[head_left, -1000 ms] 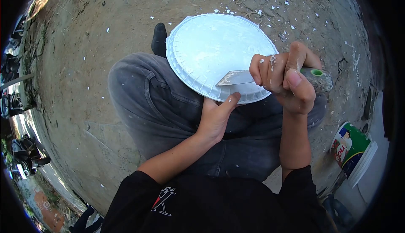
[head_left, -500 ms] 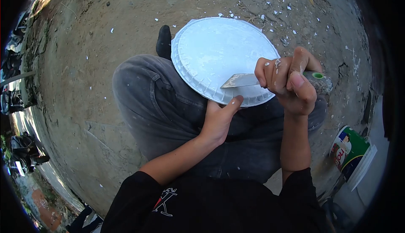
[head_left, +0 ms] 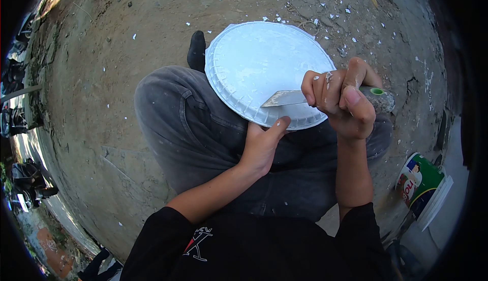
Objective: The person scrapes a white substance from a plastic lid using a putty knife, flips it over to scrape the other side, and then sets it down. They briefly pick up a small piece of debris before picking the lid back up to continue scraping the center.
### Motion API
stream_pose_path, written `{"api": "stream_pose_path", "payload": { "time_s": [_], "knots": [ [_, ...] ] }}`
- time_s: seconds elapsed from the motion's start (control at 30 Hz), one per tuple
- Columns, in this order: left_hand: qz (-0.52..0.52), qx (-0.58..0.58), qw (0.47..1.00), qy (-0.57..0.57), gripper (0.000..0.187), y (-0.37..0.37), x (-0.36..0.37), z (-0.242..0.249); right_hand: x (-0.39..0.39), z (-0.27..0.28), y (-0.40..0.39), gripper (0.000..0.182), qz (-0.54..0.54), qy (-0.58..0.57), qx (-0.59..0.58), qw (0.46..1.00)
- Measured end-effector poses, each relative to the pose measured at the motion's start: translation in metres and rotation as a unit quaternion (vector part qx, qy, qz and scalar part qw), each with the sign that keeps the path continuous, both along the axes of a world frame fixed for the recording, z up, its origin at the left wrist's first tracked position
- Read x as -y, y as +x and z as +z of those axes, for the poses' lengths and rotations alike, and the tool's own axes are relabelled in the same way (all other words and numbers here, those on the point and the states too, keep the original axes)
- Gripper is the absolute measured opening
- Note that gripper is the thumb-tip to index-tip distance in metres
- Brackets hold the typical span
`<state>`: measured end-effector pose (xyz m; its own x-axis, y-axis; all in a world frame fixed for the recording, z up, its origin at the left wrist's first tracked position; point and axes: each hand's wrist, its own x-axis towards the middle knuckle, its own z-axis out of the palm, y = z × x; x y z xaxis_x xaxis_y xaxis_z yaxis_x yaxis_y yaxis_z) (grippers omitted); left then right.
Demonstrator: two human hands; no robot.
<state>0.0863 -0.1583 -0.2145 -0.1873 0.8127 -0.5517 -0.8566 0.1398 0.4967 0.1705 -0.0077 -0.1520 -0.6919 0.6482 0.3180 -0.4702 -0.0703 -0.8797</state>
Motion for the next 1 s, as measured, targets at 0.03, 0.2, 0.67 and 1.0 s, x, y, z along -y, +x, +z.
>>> {"api": "stream_pose_path", "payload": {
  "time_s": [0.03,0.2,0.67,1.0],
  "knots": [
    [0.003,-0.002,1.000,-0.002,0.045,0.0006,0.0000,-0.0017,-0.0010,0.0008,0.0004,0.019,0.001,0.000,-0.001,1.000],
    [0.005,-0.002,1.000,-0.005,0.046,0.0011,0.0005,-0.0034,0.0003,0.0007,0.0009,0.020,-0.001,-0.010,0.002,1.000],
    [0.022,0.011,1.000,-0.008,0.045,0.0009,0.0004,-0.0017,0.0036,0.0011,-0.0019,0.020,-0.014,-0.003,0.012,1.000],
    [-0.002,-0.013,1.000,-0.015,0.046,0.0006,0.0023,-0.0041,0.0009,-0.0018,-0.0033,0.018,-0.036,-0.063,-0.028,0.997]
  ]
}}
